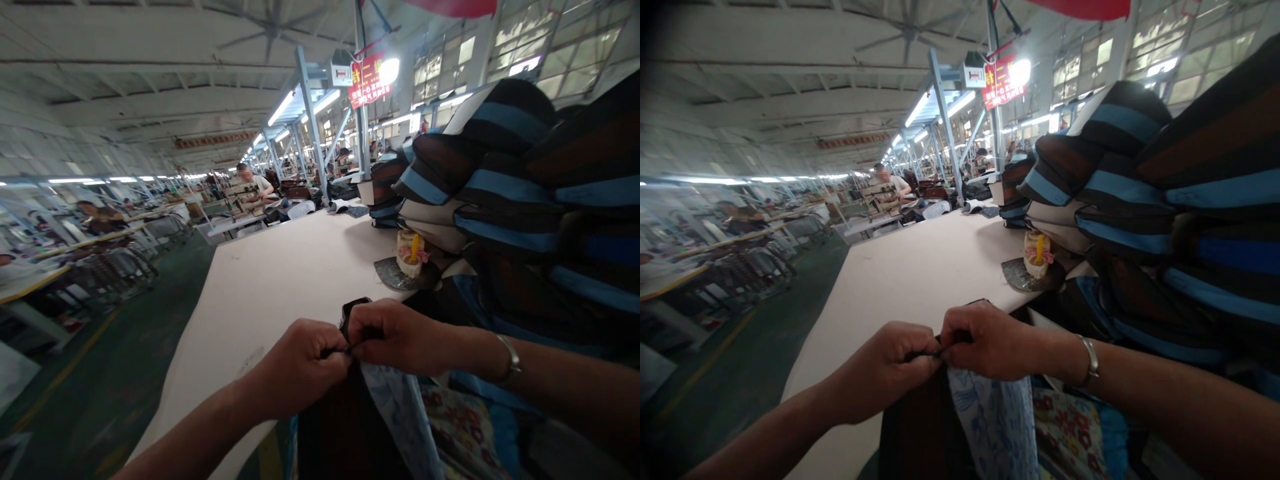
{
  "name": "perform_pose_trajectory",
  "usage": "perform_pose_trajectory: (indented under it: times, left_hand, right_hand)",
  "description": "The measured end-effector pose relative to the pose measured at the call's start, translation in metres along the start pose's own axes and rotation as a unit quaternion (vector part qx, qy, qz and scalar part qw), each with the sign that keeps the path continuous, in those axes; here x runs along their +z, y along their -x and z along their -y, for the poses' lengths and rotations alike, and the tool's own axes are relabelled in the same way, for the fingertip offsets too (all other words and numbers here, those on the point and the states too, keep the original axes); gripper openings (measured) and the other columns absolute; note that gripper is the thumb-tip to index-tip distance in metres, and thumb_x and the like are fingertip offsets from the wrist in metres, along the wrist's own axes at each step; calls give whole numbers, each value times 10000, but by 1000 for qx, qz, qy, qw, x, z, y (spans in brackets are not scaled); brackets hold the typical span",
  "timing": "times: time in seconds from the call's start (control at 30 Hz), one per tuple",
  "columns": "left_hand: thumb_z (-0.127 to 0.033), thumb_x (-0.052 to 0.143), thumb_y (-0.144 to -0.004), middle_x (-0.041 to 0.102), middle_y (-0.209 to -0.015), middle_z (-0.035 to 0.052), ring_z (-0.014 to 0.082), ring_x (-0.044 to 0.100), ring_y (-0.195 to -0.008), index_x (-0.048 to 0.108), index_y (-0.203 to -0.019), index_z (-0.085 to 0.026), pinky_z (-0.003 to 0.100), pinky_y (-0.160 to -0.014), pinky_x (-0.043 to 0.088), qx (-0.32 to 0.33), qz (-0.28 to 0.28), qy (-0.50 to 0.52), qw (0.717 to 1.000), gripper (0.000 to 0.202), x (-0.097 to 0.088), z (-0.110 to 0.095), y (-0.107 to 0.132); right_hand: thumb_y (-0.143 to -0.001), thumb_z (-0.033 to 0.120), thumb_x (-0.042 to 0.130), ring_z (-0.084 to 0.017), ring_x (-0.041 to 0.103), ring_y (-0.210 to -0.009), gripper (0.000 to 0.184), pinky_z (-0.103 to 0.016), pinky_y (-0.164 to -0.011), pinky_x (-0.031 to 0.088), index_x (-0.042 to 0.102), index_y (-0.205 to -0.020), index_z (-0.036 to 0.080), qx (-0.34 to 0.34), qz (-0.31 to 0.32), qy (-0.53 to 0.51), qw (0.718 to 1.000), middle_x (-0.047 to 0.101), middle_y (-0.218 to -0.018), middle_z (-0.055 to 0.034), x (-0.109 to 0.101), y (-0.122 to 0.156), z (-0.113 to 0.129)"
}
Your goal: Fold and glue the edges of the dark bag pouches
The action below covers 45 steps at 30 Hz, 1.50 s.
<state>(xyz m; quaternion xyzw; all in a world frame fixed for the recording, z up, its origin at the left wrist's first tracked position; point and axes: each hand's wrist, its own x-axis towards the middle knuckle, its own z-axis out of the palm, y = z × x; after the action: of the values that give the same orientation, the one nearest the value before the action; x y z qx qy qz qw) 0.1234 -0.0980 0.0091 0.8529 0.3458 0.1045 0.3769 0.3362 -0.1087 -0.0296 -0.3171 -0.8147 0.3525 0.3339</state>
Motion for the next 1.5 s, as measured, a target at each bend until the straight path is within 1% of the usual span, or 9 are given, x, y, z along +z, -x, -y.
perform_pose_trajectory:
  times: [0.13,0.27,0.4,0.53,0.7,0.9,1.07,1.33,1.5]
  left_hand:
    - [-219,539,-878,402,-643,-43,92,365,-616,488,-647,-154,261,-565,267,6,7,4,1000,245,-4,4,0]
    - [-509,435,-979,297,-646,-46,100,265,-612,443,-661,-162,269,-537,227,-32,78,69,994,471,-15,10,-1]
    - [-518,506,-953,340,-648,-52,98,295,-619,545,-744,-145,248,-539,252,-46,129,51,989,429,-13,11,-1]
    - [-346,520,-964,517,-722,-29,97,446,-681,620,-802,-139,221,-621,340,14,72,-25,997,281,-2,6,6]
    - [-225,501,-957,512,-706,-39,82,447,-638,555,-768,-156,222,-611,323,93,33,-93,991,208,4,-1,10]
    - [-223,486,-968,566,-760,-21,114,487,-699,555,-796,-179,252,-656,325,102,5,-164,981,191,6,-7,11]
    - [-228,482,-971,574,-757,-18,129,489,-699,555,-798,-186,277,-663,308,106,-18,-197,974,193,8,0,13]
    - [-258,479,-989,568,-772,-18,124,477,-709,536,-787,-179,271,-668,307,113,-13,-181,977,224,8,-7,5]
    - [-374,533,-970,523,-707,-37,102,453,-657,589,-779,-162,235,-597,311,19,46,-88,995,290,-4,-6,3]
  right_hand:
    - [-871,115,526,-111,479,-656,65,-248,-597,352,584,-858,142,-152,-28,155,976,575,-766,-16,3,6,1]
    - [-970,113,406,-162,497,-678,212,-310,-626,396,610,-910,113,-261,-22,354,898,602,-790,-68,3,13,4]
    - [-976,135,437,-202,572,-777,208,-381,-785,477,639,-951,90,-323,-29,421,847,652,-899,-105,11,25,1]
    - [-979,122,412,-203,610,-964,242,-340,-879,500,588,-1142,83,-290,-69,275,914,657,-1045,-134,15,39,-3]
    - [-1056,285,383,-112,592,-816,290,-231,-759,471,528,-1261,141,-58,-50,52,996,638,-935,-36,-13,24,-3]
    - [-1005,362,504,-81,439,-654,357,-204,-618,376,589,-769,108,-49,210,-23,976,491,-738,11,-35,-4,2]
    - [-908,151,539,-145,461,-748,85,-278,-713,385,598,-855,119,-200,104,160,961,562,-815,-54,-18,9,2]
    - [-1017,353,460,-93,446,-685,300,-213,-646,382,586,-873,123,-28,223,-25,974,489,-758,15,-36,-3,2]
    - [-934,176,506,-104,421,-684,233,-235,-662,362,483,-703,153,-169,159,39,972,451,-712,12,-17,-3,-4]
